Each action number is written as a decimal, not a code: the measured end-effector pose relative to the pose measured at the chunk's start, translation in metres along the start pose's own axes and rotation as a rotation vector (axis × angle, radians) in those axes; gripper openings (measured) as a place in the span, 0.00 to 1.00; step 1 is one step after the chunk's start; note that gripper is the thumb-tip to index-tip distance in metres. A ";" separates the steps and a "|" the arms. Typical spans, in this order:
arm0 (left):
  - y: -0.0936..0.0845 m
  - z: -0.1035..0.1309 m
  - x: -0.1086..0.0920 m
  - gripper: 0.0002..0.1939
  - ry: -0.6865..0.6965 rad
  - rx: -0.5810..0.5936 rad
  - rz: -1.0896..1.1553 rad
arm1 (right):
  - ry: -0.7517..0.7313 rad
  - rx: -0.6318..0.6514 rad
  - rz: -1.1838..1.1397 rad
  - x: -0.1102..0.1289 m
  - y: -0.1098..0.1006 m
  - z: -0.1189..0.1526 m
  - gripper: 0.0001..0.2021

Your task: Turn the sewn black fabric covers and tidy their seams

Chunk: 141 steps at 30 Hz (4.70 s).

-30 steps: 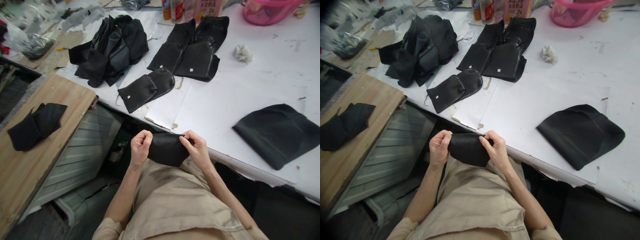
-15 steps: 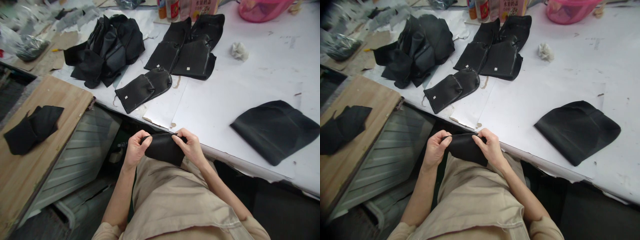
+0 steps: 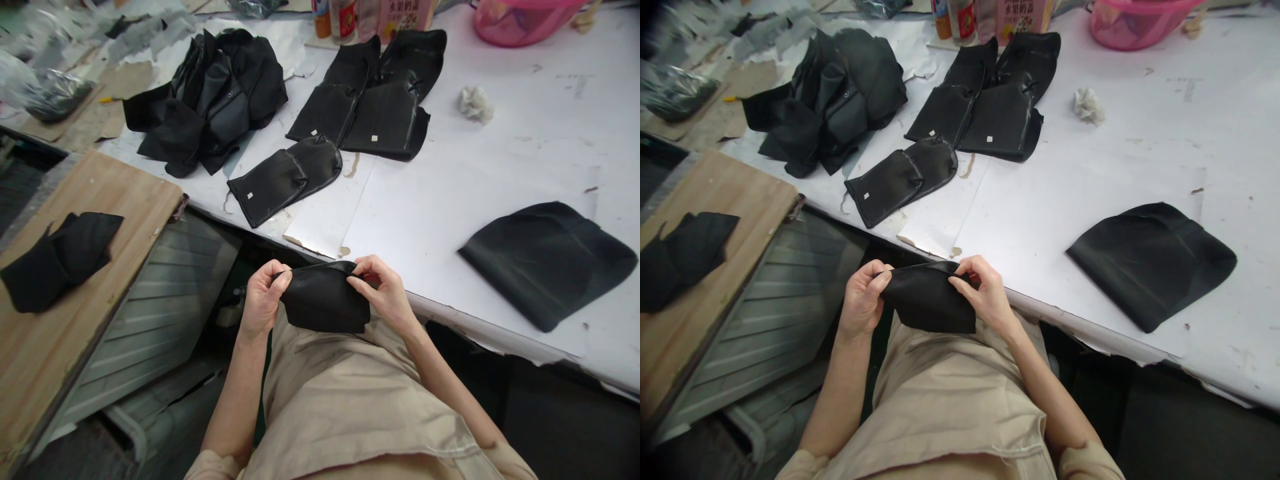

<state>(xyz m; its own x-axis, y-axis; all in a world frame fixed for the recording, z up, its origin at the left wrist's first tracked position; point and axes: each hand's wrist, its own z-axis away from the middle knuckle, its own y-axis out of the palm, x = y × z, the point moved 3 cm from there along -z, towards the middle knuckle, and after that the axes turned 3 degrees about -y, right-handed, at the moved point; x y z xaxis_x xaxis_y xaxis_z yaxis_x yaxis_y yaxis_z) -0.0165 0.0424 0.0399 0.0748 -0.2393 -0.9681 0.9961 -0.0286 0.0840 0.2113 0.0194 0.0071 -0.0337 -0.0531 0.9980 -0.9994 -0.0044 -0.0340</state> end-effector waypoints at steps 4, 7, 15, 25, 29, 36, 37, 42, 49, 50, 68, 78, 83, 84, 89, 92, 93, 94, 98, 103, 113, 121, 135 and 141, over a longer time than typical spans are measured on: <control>-0.001 0.001 0.001 0.16 0.007 0.001 -0.016 | 0.020 -0.033 -0.087 0.000 0.001 0.000 0.07; 0.000 0.002 0.001 0.15 0.015 0.010 -0.019 | 0.076 -0.049 -0.138 -0.001 0.000 0.001 0.08; 0.001 0.002 0.001 0.16 0.011 -0.006 -0.019 | 0.167 -0.048 -0.188 -0.004 -0.001 0.001 0.12; 0.001 0.002 0.002 0.16 0.012 -0.011 -0.037 | 0.209 -0.042 -0.226 -0.004 0.000 0.001 0.14; -0.001 0.002 0.002 0.16 0.018 -0.013 -0.052 | 0.211 -0.039 -0.252 -0.003 0.000 0.002 0.14; -0.011 0.003 -0.005 0.11 0.006 0.032 -0.251 | 0.203 -0.019 -0.233 0.004 -0.005 0.001 0.14; -0.014 0.002 -0.007 0.09 0.014 0.041 -0.304 | 0.197 -0.010 -0.228 0.006 -0.006 0.000 0.14; -0.013 0.002 -0.027 0.12 0.195 0.162 -0.635 | 0.174 0.038 -0.210 0.016 -0.005 -0.005 0.14; 0.033 0.002 -0.048 0.10 0.554 0.332 -0.997 | 0.085 0.068 -0.126 0.031 0.000 -0.011 0.12; 0.039 0.001 -0.047 0.08 0.581 0.337 -1.019 | 0.058 0.069 -0.095 0.034 0.000 -0.013 0.11; 0.059 0.006 -0.019 0.10 0.405 0.273 -0.947 | -0.036 0.070 0.006 0.035 0.004 -0.009 0.09; 0.057 0.001 -0.013 0.12 0.182 0.366 -0.632 | 0.228 0.172 -0.100 0.024 -0.007 -0.010 0.18; 0.057 0.001 -0.010 0.12 0.127 0.427 -0.559 | 0.450 0.191 -0.374 0.014 -0.003 -0.009 0.18; 0.057 0.001 -0.009 0.13 0.107 0.447 -0.542 | 0.468 0.207 -0.415 0.014 -0.002 -0.009 0.18; 0.057 0.000 -0.006 0.14 0.028 0.476 -0.469 | 0.349 0.151 -0.368 0.016 -0.006 -0.008 0.16; 0.056 -0.002 -0.005 0.13 0.023 0.457 -0.461 | 0.198 0.148 -0.265 0.021 -0.010 -0.004 0.12; 0.056 -0.002 -0.004 0.13 0.026 0.449 -0.462 | 0.149 0.148 -0.233 0.023 -0.011 -0.002 0.12; 0.056 -0.003 -0.004 0.13 0.028 0.439 -0.464 | 0.102 0.136 -0.196 0.025 -0.012 0.000 0.12; 0.056 -0.004 -0.004 0.13 0.036 0.407 -0.468 | -0.013 0.105 -0.061 0.028 -0.013 0.005 0.17; 0.058 -0.002 -0.006 0.17 0.040 0.381 -0.473 | 0.008 0.158 0.045 0.023 -0.008 0.005 0.14; 0.065 -0.008 0.004 0.16 -0.168 0.279 -0.250 | -0.178 0.160 0.181 0.028 0.000 0.003 0.11; 0.065 -0.011 0.016 0.12 -0.269 0.298 -0.145 | -0.167 0.163 0.186 0.026 -0.001 0.002 0.12; 0.076 -0.007 0.008 0.11 -0.233 0.256 -0.244 | 0.195 0.121 -0.064 0.021 -0.005 -0.005 0.10; 0.080 -0.005 0.004 0.11 -0.173 0.238 -0.332 | 0.249 0.151 -0.140 0.025 -0.008 -0.012 0.12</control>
<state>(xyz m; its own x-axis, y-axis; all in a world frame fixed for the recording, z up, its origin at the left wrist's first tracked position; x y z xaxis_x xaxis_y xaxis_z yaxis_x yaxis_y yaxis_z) 0.0642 0.0445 0.0420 -0.2764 -0.3377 -0.8997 0.9245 -0.3491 -0.1530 0.2179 0.0298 0.0326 0.0850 0.2044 0.9752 -0.9828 -0.1440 0.1159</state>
